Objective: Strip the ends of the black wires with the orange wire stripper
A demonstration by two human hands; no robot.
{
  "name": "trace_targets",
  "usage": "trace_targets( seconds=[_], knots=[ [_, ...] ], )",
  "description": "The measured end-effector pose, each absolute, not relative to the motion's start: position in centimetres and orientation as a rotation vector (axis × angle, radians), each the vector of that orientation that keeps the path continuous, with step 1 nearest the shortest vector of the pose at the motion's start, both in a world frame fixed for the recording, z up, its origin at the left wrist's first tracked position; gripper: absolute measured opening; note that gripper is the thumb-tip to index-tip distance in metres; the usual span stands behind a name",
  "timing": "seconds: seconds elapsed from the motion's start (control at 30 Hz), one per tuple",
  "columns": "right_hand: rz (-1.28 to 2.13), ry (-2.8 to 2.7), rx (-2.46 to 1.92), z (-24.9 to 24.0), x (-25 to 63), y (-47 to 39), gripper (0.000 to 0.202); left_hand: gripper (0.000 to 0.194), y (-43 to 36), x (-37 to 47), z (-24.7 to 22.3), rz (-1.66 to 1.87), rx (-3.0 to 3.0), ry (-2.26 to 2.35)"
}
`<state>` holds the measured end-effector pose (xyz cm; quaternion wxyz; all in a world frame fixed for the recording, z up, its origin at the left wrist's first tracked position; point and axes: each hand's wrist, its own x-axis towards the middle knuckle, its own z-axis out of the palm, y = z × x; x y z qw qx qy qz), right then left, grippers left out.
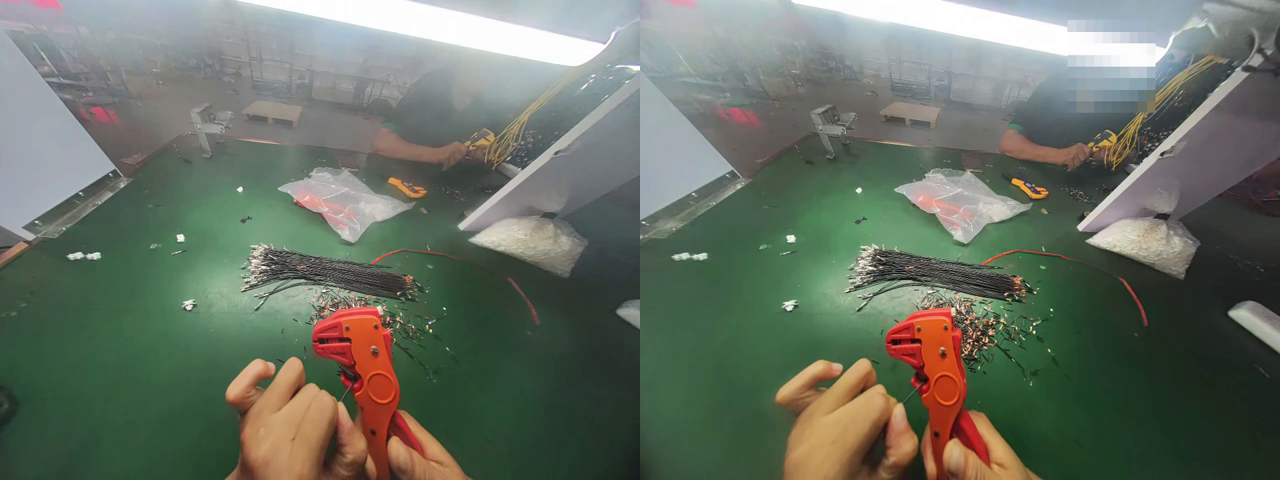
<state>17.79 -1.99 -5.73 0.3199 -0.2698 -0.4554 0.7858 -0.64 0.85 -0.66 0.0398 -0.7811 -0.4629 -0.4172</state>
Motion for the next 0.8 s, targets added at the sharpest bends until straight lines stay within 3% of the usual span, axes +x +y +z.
trace_targets(
  seconds=[0.37,0.5,0.8],
  knots=[
    [2.127,-1.018,-0.918,-4.3,18.0,-2.3,0.058,0.034,1.1,-0.5,-1.0,-1.273,-2.393,-1.427],
    [2.176,-1.013,-0.746,-2.7,17.6,-1.4,0.059,0.033,1.1,-0.4,-1.1,-1.285,-2.39,-1.47],
    [1.838,-0.857,-0.729,-2.4,19.0,-1.2,0.06,0.034,0.9,1.0,-2.2,-1.257,-2.478,-1.393]
  ],
)
